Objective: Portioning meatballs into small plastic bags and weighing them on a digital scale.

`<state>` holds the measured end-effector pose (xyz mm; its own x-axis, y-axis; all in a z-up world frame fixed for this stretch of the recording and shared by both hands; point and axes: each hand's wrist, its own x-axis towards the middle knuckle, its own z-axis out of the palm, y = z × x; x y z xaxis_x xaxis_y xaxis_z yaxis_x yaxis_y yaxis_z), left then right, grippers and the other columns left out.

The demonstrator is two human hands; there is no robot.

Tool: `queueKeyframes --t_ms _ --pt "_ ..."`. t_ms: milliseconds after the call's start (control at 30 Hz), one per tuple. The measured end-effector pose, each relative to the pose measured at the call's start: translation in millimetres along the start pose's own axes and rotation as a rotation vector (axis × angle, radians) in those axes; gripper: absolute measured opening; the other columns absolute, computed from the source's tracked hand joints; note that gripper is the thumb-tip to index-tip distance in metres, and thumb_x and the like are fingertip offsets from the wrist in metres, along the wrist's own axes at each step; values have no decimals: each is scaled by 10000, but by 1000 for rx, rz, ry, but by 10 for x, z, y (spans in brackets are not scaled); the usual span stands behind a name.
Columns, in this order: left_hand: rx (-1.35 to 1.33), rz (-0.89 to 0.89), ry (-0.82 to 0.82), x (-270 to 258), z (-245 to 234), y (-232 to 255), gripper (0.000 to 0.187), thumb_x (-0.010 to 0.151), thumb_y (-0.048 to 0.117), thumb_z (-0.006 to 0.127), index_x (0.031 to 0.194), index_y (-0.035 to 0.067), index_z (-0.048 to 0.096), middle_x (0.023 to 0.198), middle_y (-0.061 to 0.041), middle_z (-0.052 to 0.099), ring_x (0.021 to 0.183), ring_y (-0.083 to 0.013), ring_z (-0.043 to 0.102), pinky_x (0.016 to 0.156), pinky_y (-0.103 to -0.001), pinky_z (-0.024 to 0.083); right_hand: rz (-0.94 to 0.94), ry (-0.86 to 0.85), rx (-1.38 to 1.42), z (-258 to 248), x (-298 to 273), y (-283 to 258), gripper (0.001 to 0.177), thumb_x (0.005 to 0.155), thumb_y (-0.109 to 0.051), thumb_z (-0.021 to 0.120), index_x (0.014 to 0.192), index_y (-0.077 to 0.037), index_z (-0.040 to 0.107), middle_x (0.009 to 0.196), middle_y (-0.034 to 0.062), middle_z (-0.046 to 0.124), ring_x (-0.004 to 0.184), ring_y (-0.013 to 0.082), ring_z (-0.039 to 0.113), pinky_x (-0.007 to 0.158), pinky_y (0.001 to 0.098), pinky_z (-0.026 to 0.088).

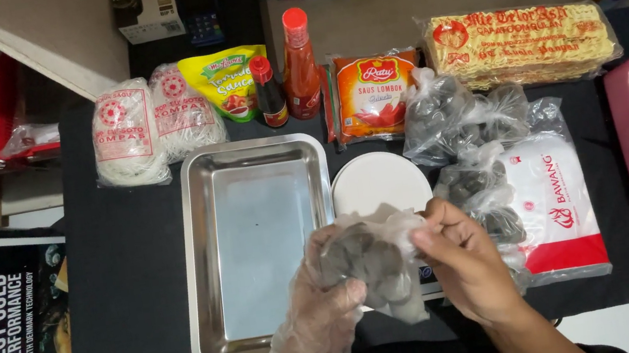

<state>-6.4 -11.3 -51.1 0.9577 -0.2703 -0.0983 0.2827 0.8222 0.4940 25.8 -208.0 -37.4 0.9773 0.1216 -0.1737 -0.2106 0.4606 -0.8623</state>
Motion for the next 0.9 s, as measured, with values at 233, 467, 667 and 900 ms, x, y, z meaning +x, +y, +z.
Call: queueKeyframes --t_ms 233,467,667,900 --pt "237 65 11 49 -15 69 600 745 72 814 1276 73 533 1200 -144 681 1037 -257 676 862 -391 577 83 -18 60 -26 -10 -49 303 1017 -296 623 811 -126 480 760 -2 512 709 118 456 685 283 337" --pt "511 -37 94 6 73 214 628 648 135 904 1191 106 590 1146 -110 726 1015 -199 697 875 -311 559 225 -161 148 41 101 -333 242 911 28 706 1057 -92 555 904 102 738 808 172 687 712 299 536" --pt "554 -126 73 38 -10 171 758 627 384 941 1247 109 603 1170 -74 711 1078 -190 671 970 -352 554 215 -254 398 -13 99 -151 816 878 64 708 1584 56 298 991 75 574 731 109 592 629 205 502" --pt "431 -100 85 4 160 228 641 650 44 860 1234 60 598 1089 -120 737 917 -200 678 810 -339 519 -111 -343 -384 17 78 -326 155 994 -188 642 1051 -84 742 1242 114 573 1206 239 568 1059 386 397"
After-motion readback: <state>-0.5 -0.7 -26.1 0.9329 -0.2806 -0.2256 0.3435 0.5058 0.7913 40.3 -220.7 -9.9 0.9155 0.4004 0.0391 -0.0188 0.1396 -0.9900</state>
